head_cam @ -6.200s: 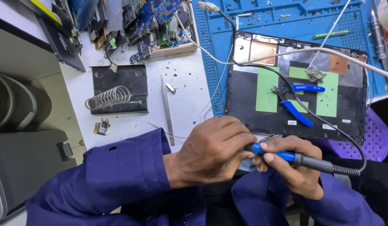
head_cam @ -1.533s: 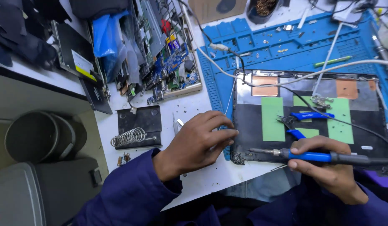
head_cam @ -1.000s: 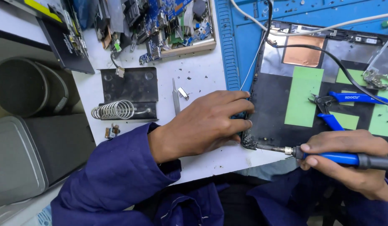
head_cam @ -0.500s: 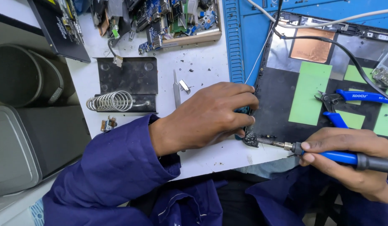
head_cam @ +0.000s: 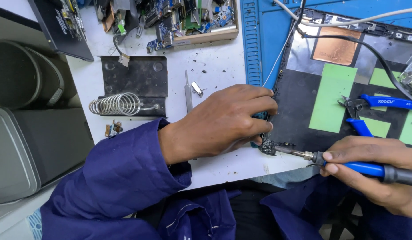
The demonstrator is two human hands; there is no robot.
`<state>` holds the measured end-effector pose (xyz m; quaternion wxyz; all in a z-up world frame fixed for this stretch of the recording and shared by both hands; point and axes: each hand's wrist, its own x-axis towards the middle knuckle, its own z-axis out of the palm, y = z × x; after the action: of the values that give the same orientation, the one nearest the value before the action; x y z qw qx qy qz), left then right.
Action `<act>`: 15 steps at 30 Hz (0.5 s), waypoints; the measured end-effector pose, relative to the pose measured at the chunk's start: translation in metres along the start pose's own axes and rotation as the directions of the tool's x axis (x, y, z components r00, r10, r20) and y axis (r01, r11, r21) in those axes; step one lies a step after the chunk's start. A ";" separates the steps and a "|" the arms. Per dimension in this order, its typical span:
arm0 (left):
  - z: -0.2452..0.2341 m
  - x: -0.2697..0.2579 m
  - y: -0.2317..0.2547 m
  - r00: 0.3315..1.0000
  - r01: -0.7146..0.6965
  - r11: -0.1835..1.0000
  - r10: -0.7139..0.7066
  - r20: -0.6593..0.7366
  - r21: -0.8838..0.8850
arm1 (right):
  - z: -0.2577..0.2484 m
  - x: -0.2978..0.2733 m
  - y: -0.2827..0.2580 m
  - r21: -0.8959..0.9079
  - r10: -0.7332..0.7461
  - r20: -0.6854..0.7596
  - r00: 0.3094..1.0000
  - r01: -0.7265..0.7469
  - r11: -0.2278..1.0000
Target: Soldering internal components and wires of a tablet during a repair process
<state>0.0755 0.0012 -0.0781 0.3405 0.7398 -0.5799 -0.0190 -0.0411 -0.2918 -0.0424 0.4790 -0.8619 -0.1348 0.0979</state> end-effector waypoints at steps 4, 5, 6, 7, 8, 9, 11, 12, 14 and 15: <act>0.000 0.000 -0.001 1.000 -0.005 1.000 0.005 -0.004 -0.006 | -0.005 0.001 -0.006 -0.015 0.043 0.014 0.999 -0.042 0.999; 0.000 0.000 -0.001 1.000 -0.007 1.000 0.007 -0.007 -0.007 | -0.005 0.001 -0.005 -0.023 0.048 0.029 0.998 -0.047 0.999; 0.000 0.000 -0.001 1.000 -0.008 1.000 0.008 -0.009 -0.010 | -0.006 0.000 -0.004 -0.030 0.055 0.045 0.997 -0.054 0.998; 0.000 0.000 -0.001 1.000 -0.006 1.000 0.006 -0.010 -0.011 | -0.009 -0.001 -0.003 -0.030 0.056 0.048 0.997 -0.054 0.998; 0.000 0.000 -0.001 1.000 -0.010 1.000 0.010 -0.013 -0.007 | -0.010 -0.001 -0.002 -0.036 0.084 0.065 0.994 -0.082 0.996; 0.000 0.001 -0.001 1.000 -0.013 1.000 0.013 -0.016 -0.003 | -0.012 -0.002 -0.001 -0.042 0.112 0.083 0.990 -0.109 0.993; 0.000 0.001 -0.002 1.000 -0.012 1.000 0.011 -0.012 -0.003 | -0.010 -0.006 0.003 0.010 0.136 0.048 0.990 -0.137 0.991; 0.001 0.001 -0.002 1.000 -0.010 1.000 0.010 -0.008 -0.008 | -0.009 -0.010 0.004 0.064 0.166 0.015 0.986 -0.167 0.984; 0.002 0.000 -0.002 1.000 -0.004 1.000 0.004 -0.008 -0.012 | -0.006 -0.015 0.001 0.081 0.287 -0.043 0.957 -0.283 0.956; 0.002 0.000 -0.002 1.000 -0.001 1.000 0.001 -0.007 -0.014 | -0.004 -0.017 -0.002 0.106 0.402 -0.102 0.910 -0.392 0.914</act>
<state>0.0763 0.0006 -0.0806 0.3477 0.7372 -0.5790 -0.0201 -0.0564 -0.3003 -0.0380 0.4917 -0.8550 0.0771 0.1460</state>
